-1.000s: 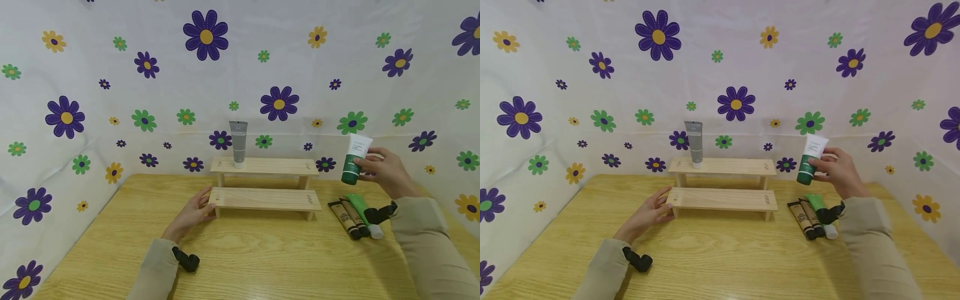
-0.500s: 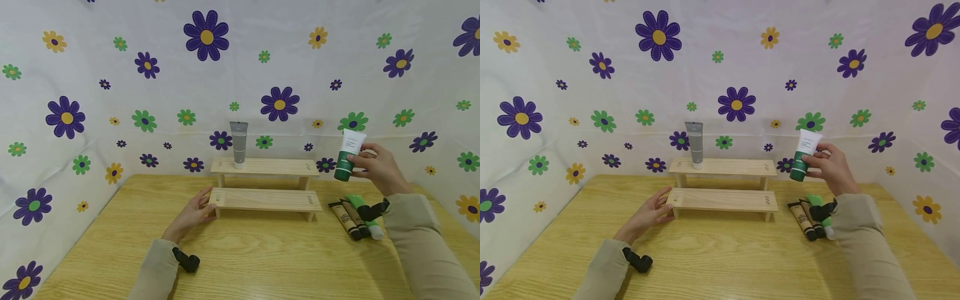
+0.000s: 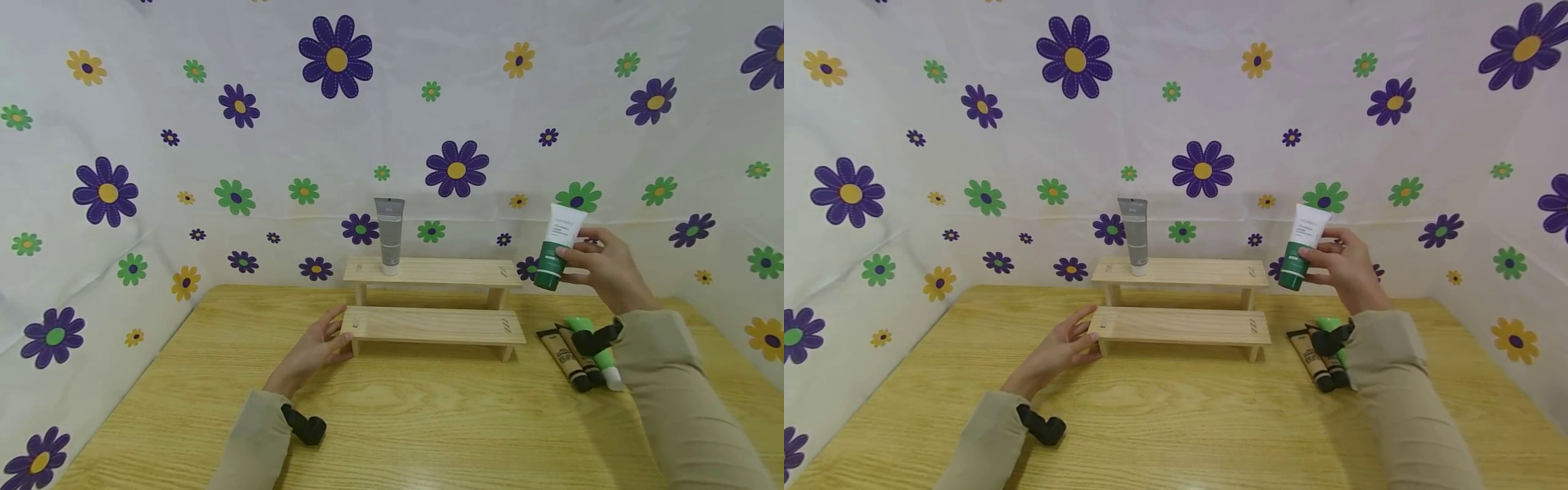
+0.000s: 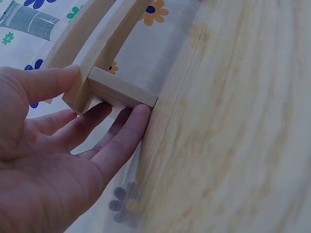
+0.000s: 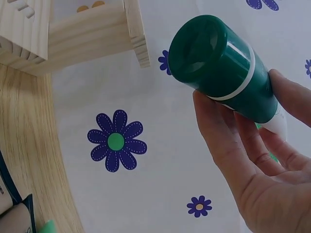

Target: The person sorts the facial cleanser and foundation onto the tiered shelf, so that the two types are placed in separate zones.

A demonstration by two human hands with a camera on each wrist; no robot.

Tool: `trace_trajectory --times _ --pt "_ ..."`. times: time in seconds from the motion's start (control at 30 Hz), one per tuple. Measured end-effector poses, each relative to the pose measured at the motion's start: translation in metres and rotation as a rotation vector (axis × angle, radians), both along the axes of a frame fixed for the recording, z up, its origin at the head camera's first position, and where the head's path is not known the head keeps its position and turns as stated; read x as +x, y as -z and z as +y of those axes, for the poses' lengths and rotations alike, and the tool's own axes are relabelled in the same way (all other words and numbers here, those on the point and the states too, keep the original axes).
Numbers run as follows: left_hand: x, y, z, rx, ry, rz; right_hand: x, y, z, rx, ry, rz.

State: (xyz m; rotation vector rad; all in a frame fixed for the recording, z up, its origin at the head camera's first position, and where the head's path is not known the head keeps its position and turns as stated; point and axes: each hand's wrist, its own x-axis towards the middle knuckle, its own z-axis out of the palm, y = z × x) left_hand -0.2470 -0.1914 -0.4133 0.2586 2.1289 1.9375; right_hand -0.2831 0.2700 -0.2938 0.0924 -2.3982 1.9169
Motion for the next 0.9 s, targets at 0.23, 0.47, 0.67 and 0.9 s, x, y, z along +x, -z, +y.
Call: trace_trajectory --times 0.23,0.47,0.67,0.9 --pt "0.0 0.0 0.001 0.005 -0.001 -0.005 -0.002 0.001 -0.008 0.016 0.004 0.028" --pt "0.0 0.0 0.0 0.003 -0.008 -0.006 -0.005 -0.002 -0.019 0.003 -0.005 0.023" --pt "0.0 0.0 0.0 -0.001 -0.012 -0.007 -0.008 -0.003 -0.028 0.024 -0.008 0.022" --pt "0.0 0.0 0.0 0.002 -0.009 -0.01 -0.01 -0.006 -0.039 0.003 -0.011 0.025"
